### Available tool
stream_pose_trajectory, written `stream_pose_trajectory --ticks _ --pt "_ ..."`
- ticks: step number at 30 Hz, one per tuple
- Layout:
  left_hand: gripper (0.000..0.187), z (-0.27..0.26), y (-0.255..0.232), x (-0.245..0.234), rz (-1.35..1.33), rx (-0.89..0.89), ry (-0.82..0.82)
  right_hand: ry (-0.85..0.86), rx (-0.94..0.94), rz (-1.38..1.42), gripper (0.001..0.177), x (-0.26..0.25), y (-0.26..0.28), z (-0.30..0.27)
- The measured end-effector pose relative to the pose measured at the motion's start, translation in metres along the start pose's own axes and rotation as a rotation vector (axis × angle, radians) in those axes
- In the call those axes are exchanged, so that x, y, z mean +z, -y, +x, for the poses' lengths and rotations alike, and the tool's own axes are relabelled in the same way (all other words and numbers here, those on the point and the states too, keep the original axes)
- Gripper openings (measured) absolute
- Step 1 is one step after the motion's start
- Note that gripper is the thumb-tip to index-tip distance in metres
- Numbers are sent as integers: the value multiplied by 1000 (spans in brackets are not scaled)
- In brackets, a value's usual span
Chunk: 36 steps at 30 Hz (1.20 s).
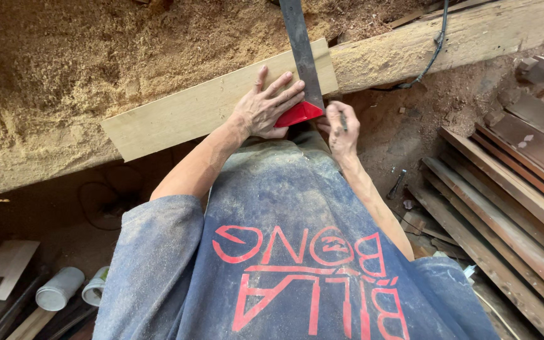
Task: The person measures a wooden board with a tape measure, marks a line with a square and pencil, and cuts through the wood with a circular saw.
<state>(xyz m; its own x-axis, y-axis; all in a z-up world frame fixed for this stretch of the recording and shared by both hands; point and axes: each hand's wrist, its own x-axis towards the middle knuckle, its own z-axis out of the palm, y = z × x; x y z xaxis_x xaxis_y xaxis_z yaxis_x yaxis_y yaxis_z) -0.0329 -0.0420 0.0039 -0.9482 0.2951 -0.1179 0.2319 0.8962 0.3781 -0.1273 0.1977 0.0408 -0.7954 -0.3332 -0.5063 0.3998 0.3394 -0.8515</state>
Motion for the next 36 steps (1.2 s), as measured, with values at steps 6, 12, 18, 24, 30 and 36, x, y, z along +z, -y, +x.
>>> stream_pose_trajectory --ticks 6,12,18,24,30,36 --pt "97 -1 0 0 51 4 -6 40 25 46 33 17 1 -1" --pt "97 0 -1 -2 53 -2 17 38 18 30 33 19 5 -2" --pt "99 1 -2 -4 47 -10 33 -36 58 -172 49 14 33 -8" --pt "100 1 -3 -6 55 -16 56 -230 -537 -334 47 -2 49 -4" --pt "99 0 -3 -6 40 -6 8 -98 -472 -275 26 20 67 32" --pt "99 -1 -3 -7 40 0 -23 -41 -527 -313 17 42 95 56"
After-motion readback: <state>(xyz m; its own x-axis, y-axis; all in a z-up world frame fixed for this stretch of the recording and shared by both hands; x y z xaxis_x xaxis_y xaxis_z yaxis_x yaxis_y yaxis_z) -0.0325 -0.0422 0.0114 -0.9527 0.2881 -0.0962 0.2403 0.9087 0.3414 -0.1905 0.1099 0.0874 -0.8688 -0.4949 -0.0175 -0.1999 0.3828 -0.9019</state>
